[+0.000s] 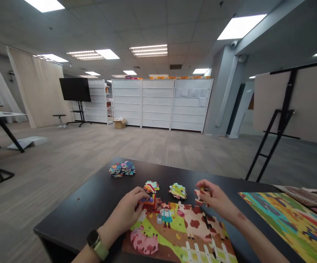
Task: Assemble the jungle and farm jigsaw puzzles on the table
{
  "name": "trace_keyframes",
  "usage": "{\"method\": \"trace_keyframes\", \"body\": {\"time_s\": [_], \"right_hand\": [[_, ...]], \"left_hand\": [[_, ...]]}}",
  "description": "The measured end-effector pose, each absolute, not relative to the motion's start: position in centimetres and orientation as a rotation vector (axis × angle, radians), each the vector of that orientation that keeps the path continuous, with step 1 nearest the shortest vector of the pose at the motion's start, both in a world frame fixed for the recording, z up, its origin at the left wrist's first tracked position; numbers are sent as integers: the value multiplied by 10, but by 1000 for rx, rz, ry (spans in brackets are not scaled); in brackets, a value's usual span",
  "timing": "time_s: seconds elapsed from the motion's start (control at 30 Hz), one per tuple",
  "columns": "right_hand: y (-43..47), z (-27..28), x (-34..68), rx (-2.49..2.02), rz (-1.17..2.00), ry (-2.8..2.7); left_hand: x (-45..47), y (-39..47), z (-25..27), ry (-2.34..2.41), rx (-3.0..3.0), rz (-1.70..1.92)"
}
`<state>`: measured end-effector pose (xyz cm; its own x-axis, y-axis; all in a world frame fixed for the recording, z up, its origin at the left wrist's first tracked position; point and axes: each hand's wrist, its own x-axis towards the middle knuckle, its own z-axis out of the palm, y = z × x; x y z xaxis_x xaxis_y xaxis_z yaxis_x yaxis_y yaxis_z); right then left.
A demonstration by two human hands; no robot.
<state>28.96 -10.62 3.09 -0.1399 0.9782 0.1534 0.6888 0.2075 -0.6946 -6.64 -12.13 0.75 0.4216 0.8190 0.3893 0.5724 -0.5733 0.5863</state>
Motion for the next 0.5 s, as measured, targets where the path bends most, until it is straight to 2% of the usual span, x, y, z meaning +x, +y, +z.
{"method": "trace_keyframes", "body": {"time_s": [0.1,0.27,0.5], "right_hand": [[-111,28,283,-1536,691,-2078],[-120,28,270,-1664,497,-2290],[-121,30,265,-1661,638,-2203]], "left_hand": [[-63,-123,2,1184,2285,928],[-55,-127,-3,1228,2237,921],[-38,-127,10,1343,2303,1123]]}}
